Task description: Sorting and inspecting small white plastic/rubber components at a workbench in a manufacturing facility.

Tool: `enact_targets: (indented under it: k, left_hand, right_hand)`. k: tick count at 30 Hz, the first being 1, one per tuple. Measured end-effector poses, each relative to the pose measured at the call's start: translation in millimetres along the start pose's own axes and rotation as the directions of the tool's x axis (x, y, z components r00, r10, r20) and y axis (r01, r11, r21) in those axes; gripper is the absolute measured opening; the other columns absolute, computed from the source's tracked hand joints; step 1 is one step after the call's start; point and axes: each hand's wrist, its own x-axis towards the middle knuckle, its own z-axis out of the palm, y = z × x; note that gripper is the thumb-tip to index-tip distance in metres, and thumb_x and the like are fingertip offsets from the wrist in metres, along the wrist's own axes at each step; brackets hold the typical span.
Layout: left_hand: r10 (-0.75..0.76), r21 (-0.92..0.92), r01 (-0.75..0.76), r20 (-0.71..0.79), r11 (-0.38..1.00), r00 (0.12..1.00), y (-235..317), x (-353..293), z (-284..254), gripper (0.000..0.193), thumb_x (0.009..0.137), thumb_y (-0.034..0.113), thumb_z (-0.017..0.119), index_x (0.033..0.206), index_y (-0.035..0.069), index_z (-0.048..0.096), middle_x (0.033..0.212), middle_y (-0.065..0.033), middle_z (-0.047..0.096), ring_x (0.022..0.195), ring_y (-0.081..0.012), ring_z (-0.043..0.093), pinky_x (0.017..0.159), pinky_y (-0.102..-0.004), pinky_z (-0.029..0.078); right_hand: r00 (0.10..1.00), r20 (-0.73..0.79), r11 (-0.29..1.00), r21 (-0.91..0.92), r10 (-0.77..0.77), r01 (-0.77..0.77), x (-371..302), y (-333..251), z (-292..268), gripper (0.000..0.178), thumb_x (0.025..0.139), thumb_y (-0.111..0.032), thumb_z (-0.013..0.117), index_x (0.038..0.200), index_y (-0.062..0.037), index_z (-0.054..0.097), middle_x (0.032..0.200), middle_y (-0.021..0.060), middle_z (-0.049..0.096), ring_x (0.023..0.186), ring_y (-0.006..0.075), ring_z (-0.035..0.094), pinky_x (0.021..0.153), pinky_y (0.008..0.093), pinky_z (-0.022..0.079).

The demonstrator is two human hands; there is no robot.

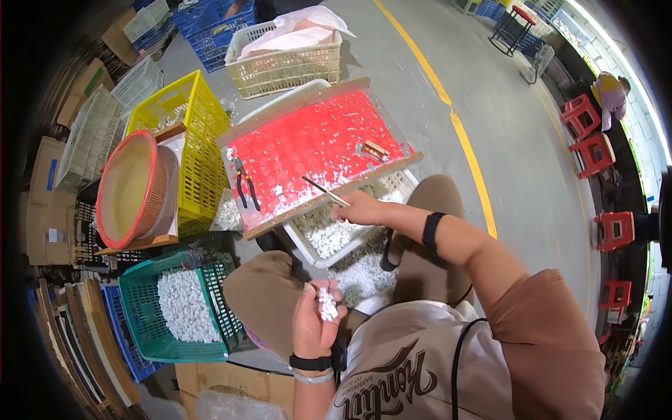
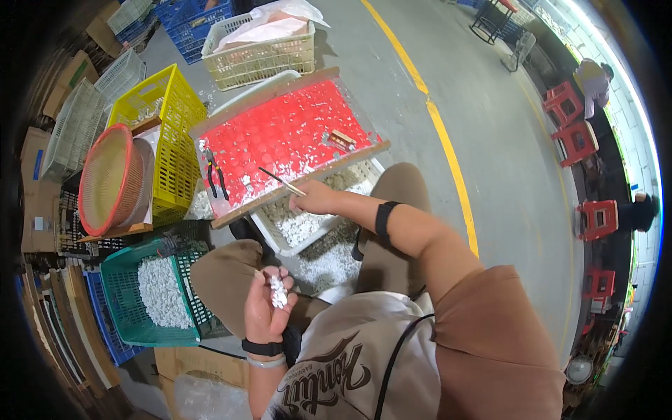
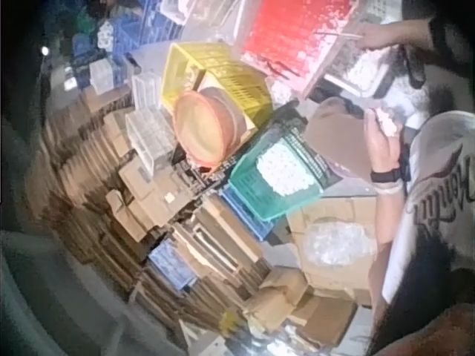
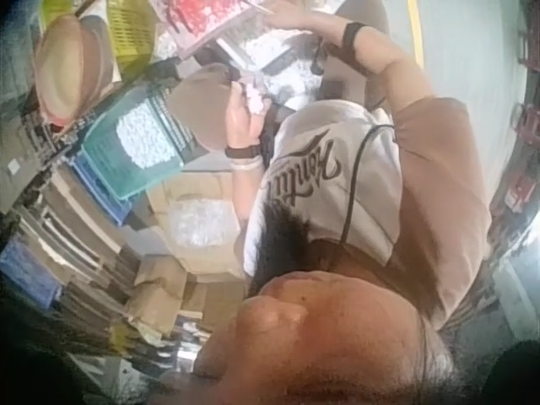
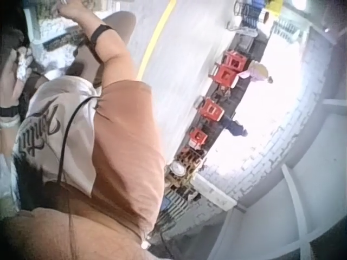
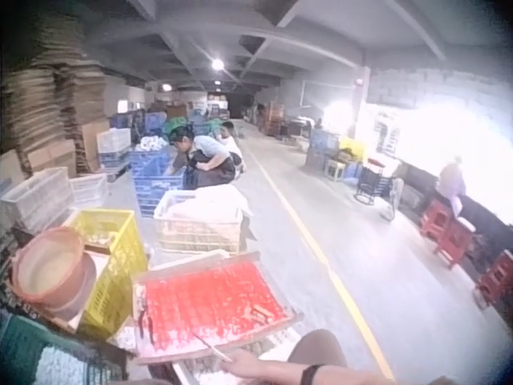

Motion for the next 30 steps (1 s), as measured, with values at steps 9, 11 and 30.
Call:
enact_targets:
  k: [9, 11, 30]
  left_hand:
    - [-0.073, -0.310, 0.012, -0.186, 0.951, 0.980, 27, 30, -2, 0.025, 0.084, 0.021, 0.049, 0.100, 0.002, 0.055, 0.094, -0.0116, 0.059, 0.080, -0.0241, 0.057, 0.061, -0.0316, 0.050]
    - [-0.080, -0.323, 0.024, -0.161, 0.946, 0.984, 31, 35, -9, 0.026, 0.084, 0.023, 0.049, 0.099, 0.003, 0.055, 0.095, -0.0115, 0.059, 0.083, -0.0253, 0.056, 0.064, -0.0352, 0.050]
    - [0.405, 0.421, -0.273, -0.261, 0.865, 0.876, 44, 69, 0, 0.024, 0.091, 0.005, 0.049, 0.114, -0.003, 0.051, 0.086, -0.0093, 0.058, 0.057, -0.0099, 0.050, 0.049, -0.0211, 0.042]
  right_hand:
    - [0.983, -0.183, 0.893, -0.447, -0.026, -0.059, 161, -2, 32, 0.020, 0.077, -0.021, 0.056, 0.076, -0.0037, 0.066, 0.076, 0.0191, 0.065, 0.066, 0.0348, 0.064, 0.066, 0.0433, 0.052]
    - [0.977, -0.211, 0.892, -0.447, -0.040, -0.060, 181, -5, 46, 0.020, 0.077, -0.018, 0.059, 0.083, -0.0002, 0.064, 0.083, 0.0239, 0.064, 0.078, 0.0373, 0.064, 0.072, 0.0437, 0.051]
    - [0.983, 0.124, 0.987, 0.111, -0.131, 0.118, 87, -60, 30, 0.024, 0.074, -0.016, 0.072, 0.090, -0.0008, 0.061, 0.081, 0.0081, 0.063, 0.077, 0.0136, 0.059, 0.067, 0.0311, 0.047]
